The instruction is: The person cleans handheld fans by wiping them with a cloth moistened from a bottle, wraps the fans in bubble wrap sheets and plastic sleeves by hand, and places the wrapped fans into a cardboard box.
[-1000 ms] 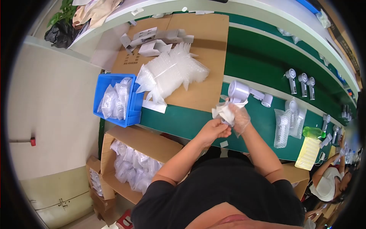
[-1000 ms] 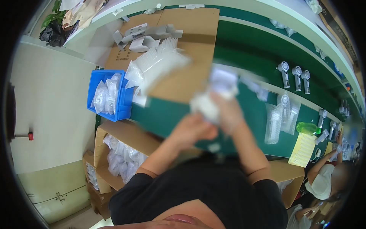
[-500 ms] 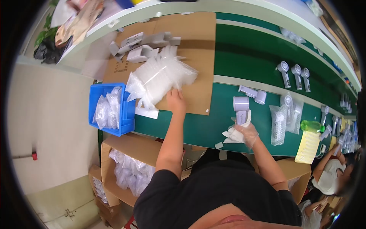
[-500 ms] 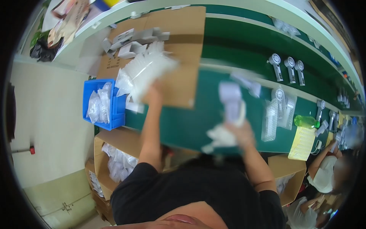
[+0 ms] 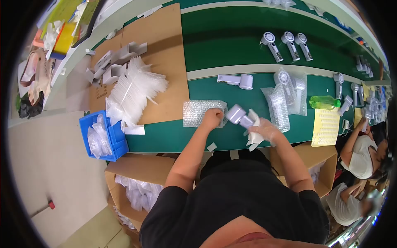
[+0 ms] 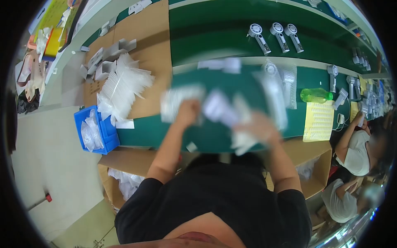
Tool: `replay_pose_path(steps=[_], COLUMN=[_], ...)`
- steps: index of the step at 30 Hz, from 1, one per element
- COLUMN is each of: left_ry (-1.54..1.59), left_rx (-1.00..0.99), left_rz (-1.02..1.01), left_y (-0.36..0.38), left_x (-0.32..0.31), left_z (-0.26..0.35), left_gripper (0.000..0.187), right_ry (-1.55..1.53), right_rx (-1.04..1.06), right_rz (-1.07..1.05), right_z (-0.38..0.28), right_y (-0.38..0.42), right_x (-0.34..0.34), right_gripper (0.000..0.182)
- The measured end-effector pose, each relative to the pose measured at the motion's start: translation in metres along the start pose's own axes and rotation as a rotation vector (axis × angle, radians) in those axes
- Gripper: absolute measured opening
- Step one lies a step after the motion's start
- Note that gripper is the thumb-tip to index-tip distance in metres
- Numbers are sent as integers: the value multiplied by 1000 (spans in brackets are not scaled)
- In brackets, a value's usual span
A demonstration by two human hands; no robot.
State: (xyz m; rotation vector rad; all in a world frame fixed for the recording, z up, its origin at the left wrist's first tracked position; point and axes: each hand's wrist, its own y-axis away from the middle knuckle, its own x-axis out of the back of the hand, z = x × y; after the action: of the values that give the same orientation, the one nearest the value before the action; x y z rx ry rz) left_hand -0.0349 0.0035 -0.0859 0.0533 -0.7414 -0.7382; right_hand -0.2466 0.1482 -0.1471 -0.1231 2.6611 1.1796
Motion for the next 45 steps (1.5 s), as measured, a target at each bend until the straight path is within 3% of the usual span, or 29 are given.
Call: replay_pose_path(steps=[3,4,7,9,13,14,17,19,22,24,25,27,29,30,31,33,35,36,37,39,40,42,45], left_ry=[162,365,388,426,201,107,313,400,327,-42,-43,-348,-543,-584,-529,-498,-461,-433,-390,-223,-165,-107,-93], left_rx=[-27,244,395,395,333,327,427,463,393,188,183,-12,-123,-142,-143,-271,-239,-261,-277,-307,-301,-315,-370], left_rz=[-62,-123,-140,-114,-121,-87,-17,1,-67,48,47,260,132,85,84,286,244,218,92,146,165,127,-37], left_y=[3,-1,2,5,5,7,12,14,13,16,19,30,41,45,50,56,61,64,63,63,59,48,45], left_x=[11,13,27,27,26,26,29,31,31,31,32,29,14,5,8,12,19,18,17,14,16,17,14], left_z=[4,9,19,18,11,9,10,7,0,0,9,35,55,60,69,61,73,74,77,95,105,120,143], left_gripper=[10,8,6,4,4,5,5,5,7,8,8,8,7,8,9,11,12,12,8,4,7,7,7], right_ry=[63,68,114,175,173,301,410,749,584,441,491,567,614,666,560,336,-410,-750,-762,-435,109,364,277], right_rx=[-24,-26,4,39,49,57,62,121,109,86,76,76,32,201,162,117,90,43,50,42,64,264,406], right_rz=[-58,-59,-49,-37,1,6,-1,-99,-29,-7,35,166,236,328,387,416,401,247,257,284,268,298,437], right_z=[-1,-3,-13,-16,-27,-29,-36,-53,-53,-48,-52,-44,-61,-56,-62,-61,-75,-75,-73,-79,-81,-85,-73], right_y=[-24,-30,-38,-38,-39,-44,-44,-31,-28,-32,-27,-25,-9,-6,7,23,48,47,53,64,67,86,110], right_x=[-13,-15,-15,-14,-27,-29,-34,-42,-51,-53,-58,-72,-96,-105,-113,-112,-124,-127,-127,-122,-109,-103,-96], right_gripper=[33,34,34,33,36,37,40,41,43,43,45,54,58,58,57,52,43,35,35,37,42,48,52])
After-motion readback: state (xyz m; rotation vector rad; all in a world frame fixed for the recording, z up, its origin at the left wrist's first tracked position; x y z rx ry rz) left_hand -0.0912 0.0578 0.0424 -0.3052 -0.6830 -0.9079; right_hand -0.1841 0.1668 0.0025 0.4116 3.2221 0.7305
